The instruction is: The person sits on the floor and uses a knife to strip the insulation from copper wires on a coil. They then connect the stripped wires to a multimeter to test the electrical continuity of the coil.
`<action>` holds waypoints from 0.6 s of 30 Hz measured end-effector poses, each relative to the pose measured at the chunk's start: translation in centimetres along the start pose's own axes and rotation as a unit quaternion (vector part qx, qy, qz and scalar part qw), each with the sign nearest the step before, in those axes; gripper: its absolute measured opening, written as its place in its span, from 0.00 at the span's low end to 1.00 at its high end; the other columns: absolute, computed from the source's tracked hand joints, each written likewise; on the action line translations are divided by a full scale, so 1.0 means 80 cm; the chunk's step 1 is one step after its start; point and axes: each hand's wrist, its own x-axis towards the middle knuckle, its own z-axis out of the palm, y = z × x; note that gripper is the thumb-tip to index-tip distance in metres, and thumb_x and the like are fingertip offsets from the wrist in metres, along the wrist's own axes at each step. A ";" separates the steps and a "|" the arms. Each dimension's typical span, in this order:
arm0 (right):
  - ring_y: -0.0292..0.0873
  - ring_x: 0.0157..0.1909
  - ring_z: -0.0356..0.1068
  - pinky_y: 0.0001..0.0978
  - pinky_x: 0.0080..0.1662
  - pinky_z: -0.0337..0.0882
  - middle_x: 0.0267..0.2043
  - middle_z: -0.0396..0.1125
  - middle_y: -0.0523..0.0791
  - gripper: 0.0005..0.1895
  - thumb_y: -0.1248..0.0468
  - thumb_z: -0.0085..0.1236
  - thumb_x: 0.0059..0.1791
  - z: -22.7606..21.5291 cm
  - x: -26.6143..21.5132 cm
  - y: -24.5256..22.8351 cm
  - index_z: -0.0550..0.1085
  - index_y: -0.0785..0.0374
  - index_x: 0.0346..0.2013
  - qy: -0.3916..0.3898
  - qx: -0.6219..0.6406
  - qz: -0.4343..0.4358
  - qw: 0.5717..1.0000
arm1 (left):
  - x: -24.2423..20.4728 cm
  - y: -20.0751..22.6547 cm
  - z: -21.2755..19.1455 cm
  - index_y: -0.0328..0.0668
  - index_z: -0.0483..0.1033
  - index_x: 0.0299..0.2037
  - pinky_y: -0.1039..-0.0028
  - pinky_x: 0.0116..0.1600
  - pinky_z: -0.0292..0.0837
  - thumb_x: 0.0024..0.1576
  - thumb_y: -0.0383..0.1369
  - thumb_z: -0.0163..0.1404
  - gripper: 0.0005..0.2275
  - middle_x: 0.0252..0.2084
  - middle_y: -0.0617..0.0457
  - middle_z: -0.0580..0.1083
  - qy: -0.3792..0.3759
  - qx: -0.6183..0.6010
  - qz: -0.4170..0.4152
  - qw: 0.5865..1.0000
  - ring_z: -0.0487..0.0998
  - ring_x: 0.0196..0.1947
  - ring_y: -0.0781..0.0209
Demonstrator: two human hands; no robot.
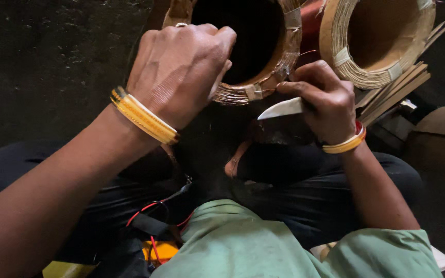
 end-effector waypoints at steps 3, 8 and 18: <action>0.43 0.45 0.77 0.30 0.43 0.79 0.47 0.70 0.47 0.20 0.78 0.65 0.44 -0.001 0.001 0.009 0.83 0.58 0.48 -0.003 0.007 0.014 1.000 | -0.001 0.001 0.000 0.35 0.74 0.38 0.61 0.31 0.74 0.60 0.31 0.58 0.08 0.32 0.45 0.77 -0.001 -0.002 0.000 1.000 0.81 0.30 0.47; 0.42 0.44 0.76 0.30 0.44 0.78 0.45 0.70 0.47 0.17 0.74 0.69 0.46 -0.008 -0.001 0.017 0.82 0.58 0.48 -0.002 -0.014 -0.011 1.000 | -0.002 0.000 0.000 0.35 0.73 0.38 0.61 0.31 0.74 0.61 0.30 0.57 0.07 0.32 0.45 0.77 -0.009 -0.016 0.008 1.000 0.81 0.31 0.47; 0.41 0.41 0.77 0.31 0.40 0.77 0.46 0.72 0.45 0.12 0.71 0.66 0.50 -0.018 0.000 -0.003 0.84 0.56 0.47 -0.005 -0.163 -0.079 0.983 | 0.000 0.000 0.014 0.35 0.74 0.39 0.64 0.32 0.76 0.59 0.28 0.56 0.05 0.33 0.46 0.77 0.010 0.001 0.016 1.000 0.82 0.32 0.50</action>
